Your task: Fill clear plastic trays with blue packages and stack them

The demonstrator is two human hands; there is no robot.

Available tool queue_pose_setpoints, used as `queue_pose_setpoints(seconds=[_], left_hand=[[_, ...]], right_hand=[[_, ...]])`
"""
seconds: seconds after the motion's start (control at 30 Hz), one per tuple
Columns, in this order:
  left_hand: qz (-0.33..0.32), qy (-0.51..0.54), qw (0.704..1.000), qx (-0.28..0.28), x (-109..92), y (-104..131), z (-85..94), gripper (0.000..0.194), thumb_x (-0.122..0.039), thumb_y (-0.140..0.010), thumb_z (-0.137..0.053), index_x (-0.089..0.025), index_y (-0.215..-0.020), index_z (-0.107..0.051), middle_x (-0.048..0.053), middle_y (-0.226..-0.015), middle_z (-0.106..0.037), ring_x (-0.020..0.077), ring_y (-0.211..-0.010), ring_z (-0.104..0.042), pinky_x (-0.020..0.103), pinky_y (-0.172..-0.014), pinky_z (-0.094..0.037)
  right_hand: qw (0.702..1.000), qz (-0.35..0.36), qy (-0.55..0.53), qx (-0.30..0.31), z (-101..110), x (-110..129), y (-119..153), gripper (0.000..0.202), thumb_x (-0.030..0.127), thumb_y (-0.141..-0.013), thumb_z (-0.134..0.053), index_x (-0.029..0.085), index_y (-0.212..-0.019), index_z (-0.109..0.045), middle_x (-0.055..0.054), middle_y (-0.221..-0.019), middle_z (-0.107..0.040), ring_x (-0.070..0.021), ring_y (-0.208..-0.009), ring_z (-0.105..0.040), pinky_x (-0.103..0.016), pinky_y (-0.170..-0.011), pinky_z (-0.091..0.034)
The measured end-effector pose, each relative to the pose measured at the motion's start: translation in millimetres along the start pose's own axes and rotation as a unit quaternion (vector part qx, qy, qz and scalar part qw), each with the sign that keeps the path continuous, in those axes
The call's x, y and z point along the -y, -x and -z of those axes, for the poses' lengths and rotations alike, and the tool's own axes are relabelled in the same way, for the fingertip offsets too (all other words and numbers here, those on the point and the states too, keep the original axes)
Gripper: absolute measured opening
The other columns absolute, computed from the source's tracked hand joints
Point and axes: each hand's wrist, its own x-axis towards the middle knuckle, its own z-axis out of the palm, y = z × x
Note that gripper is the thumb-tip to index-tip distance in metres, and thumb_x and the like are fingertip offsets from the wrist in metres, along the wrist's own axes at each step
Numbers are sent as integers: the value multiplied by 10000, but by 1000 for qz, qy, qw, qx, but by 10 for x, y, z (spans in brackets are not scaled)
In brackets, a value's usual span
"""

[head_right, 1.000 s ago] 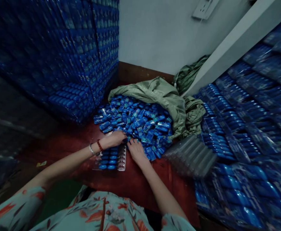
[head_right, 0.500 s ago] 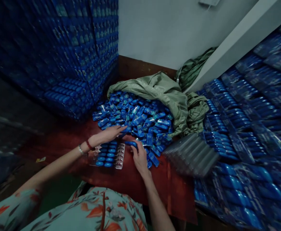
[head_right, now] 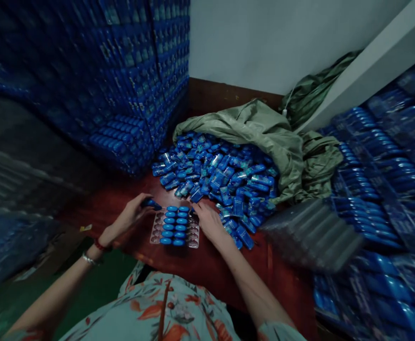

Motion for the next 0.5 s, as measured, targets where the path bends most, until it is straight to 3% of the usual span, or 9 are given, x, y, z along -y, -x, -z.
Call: queue_pose_setpoints(seconds=[0.23, 0.37, 0.5], left_hand=[[-60, -69, 996, 7, 13, 18, -333, 243, -72, -867, -381, -170, -1034, -528, 64, -942, -550, 165, -838, -538, 278, -740, -446], [-70, -81, 994, 13, 90, -29, -320, 183, -97, -892, -362, -161, -945, -524, 37, -848, -518, 136, -738, -510, 240, -665, -420], [-106, -155, 979, 74, 104, -73, -244, 179, -133, -909, -362, -170, -906, -537, 19, -807, -487, 130, -704, -461, 233, -644, -381]], right_hand=[[999, -21, 27, 9, 53, 126, 38, 414, 95, -901, -343, 195, -1274, -494, -86, -1044, -592, -187, -946, -559, -269, -773, -438], [999, -23, 33, 14, 67, 145, 50, 385, 129, -916, -350, 186, -1261, -509, -89, -1037, -598, -190, -935, -563, -272, -780, -431], [998, -19, 53, 28, 82, 146, 19, 414, 95, -904, -334, 200, -1270, -497, -87, -1074, -591, -188, -950, -560, -274, -792, -426]])
